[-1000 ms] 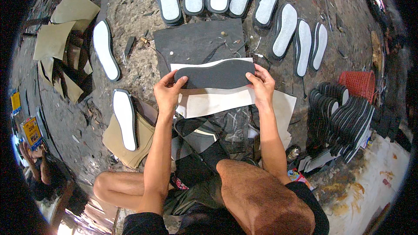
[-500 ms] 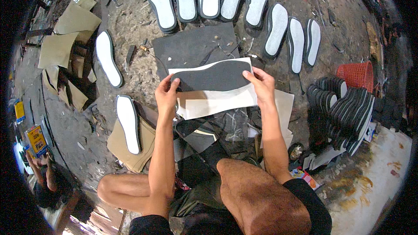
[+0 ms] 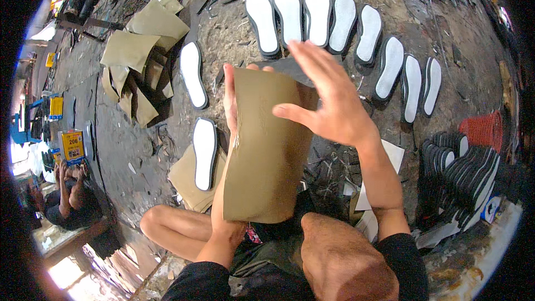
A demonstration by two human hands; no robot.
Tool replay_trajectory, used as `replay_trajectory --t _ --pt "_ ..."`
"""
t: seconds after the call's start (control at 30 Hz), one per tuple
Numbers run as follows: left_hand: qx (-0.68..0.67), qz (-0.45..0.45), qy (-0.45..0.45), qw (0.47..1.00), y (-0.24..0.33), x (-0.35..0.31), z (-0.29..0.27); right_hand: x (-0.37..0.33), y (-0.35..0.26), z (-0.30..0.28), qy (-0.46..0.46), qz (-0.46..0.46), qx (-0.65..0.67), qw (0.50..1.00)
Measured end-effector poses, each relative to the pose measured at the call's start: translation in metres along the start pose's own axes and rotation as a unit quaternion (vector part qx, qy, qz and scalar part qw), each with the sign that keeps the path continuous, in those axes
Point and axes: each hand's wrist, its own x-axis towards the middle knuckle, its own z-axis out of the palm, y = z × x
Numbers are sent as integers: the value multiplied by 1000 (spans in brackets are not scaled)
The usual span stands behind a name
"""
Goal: The person sits on the floor and repeatedly picks up a shoe insole, peels off a protective liner, and places it on a stack. The person handles multiple insoles one at a time, peeling and stacking them in a repetitive sequence.
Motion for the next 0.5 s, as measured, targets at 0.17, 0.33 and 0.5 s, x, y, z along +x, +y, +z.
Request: replay_trajectory --t 0.17,0.33,0.5 --pt "15 -4 12 1000 -2 -7 21 -12 -17 -15 -1 -104 82 991" --pt "31 -31 -82 996 0 -16 3 -32 -37 -34 7 -193 115 974" --pt "412 -20 22 911 -1 -43 38 -33 -19 -33 49 -69 93 992"
